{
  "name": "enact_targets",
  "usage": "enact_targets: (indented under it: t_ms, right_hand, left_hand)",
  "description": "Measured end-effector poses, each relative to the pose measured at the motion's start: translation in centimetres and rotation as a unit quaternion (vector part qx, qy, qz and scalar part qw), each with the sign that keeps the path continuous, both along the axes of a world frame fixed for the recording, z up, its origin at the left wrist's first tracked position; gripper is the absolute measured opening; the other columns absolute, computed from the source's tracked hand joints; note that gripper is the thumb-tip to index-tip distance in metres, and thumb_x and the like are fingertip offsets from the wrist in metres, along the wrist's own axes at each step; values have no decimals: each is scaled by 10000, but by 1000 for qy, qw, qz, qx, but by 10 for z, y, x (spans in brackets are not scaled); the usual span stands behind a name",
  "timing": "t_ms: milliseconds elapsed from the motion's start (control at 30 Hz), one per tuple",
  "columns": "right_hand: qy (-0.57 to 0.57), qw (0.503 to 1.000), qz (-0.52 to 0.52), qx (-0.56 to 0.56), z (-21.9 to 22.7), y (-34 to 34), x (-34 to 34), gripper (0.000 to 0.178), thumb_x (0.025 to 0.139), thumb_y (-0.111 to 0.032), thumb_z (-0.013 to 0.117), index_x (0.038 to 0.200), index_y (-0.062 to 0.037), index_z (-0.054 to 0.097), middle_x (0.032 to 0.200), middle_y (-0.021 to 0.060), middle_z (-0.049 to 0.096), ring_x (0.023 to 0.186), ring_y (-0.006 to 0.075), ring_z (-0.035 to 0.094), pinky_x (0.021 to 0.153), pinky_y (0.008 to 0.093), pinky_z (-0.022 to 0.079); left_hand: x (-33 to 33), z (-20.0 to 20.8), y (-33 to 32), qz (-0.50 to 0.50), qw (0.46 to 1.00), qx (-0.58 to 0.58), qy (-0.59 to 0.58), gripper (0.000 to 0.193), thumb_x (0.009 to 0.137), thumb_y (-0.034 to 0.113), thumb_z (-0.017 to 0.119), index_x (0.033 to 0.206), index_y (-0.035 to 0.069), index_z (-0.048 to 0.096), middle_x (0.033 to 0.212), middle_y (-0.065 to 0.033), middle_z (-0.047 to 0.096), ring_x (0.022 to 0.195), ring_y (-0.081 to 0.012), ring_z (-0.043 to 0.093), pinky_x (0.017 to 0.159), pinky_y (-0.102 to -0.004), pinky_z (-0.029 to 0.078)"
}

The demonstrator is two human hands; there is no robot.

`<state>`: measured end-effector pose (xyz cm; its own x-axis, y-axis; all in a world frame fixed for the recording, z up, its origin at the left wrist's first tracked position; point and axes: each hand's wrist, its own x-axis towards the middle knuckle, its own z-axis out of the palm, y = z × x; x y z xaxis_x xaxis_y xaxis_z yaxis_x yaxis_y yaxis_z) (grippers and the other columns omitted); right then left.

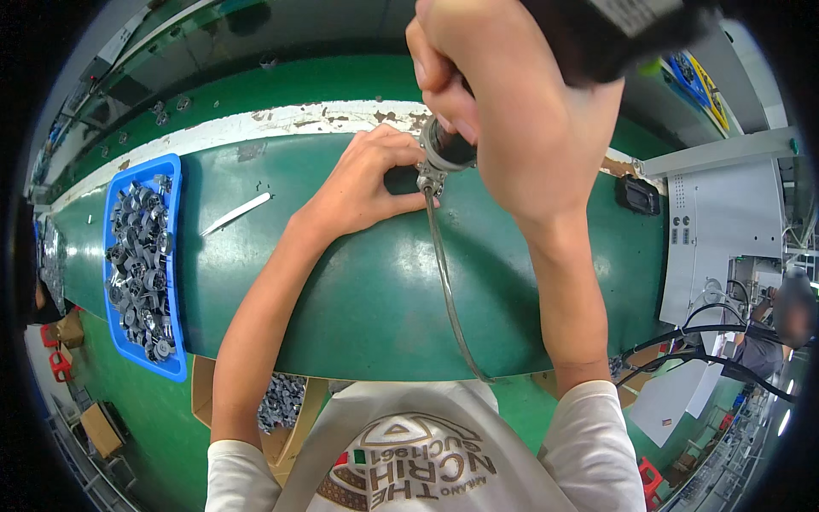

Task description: The person assembles electronic components by securing screws with a pneumatic screwdriver.

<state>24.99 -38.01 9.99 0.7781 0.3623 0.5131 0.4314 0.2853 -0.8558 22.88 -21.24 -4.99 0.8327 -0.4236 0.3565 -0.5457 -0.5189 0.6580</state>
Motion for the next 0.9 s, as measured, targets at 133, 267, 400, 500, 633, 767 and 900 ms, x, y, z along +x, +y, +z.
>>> enact_targets:
  t_ms: [133,267,400,500,633,767,900]
  right_hand:
    - [-124,936,257,206,-14,34,55,175,960,-129,499,828,-14,499,664,83,526,421,61,335,439,240,351]
    - [-195,861,369,292,-11,38,54,176,948,-86,509,791,-8,507,612,75,525,417,69,360,421,234,355]
    - [64,991,-116,-1,15,31,-12,165,936,-92,522,795,-7,518,611,82,537,408,75,365,418,235,360]
    - [2,997,-79,24,25,2,-3,168,938,-157,518,852,-13,511,700,102,534,421,72,352,461,255,372]
    - [-70,990,-71,103,69,-59,-16,166,931,-154,490,911,7,524,886,122,515,455,77,370,552,259,371]
    - [-27,996,-14,79,51,-62,-15,164,949,-178,508,910,-20,522,859,103,514,452,62,333,534,248,357]
    - [-12,997,-7,80,21,-55,-12,181,970,-183,481,927,-14,530,856,141,555,424,65,337,508,259,380]
  left_hand:
    - [0,0,-3,12,1000,-9,-1,367,731,292,875,940,34,719,1004,-44,688,1024,-262,581,971,-398,423]
    - [1,3,-4,14,1000,-2,18,375,728,308,876,935,36,719,1029,-48,698,1035,-259,579,974,-396,422]
    - [-3,0,1,20,1000,-7,13,368,733,302,878,943,45,719,1015,-44,693,1048,-255,574,972,-394,425]
    - [0,1,0,12,999,-15,28,364,733,294,885,952,60,714,998,-39,684,1056,-253,567,976,-402,433]
    - [-2,3,-3,25,1000,-15,10,398,715,320,902,933,66,687,983,-39,660,1039,-258,551,968,-408,452]
    - [-2,1,-1,31,999,-16,6,430,704,355,906,901,64,657,974,-42,641,1017,-263,536,948,-405,464]
    - [-1,3,-4,30,999,-14,9,433,699,353,909,898,66,652,963,-43,638,1009,-266,536,941,-408,465]
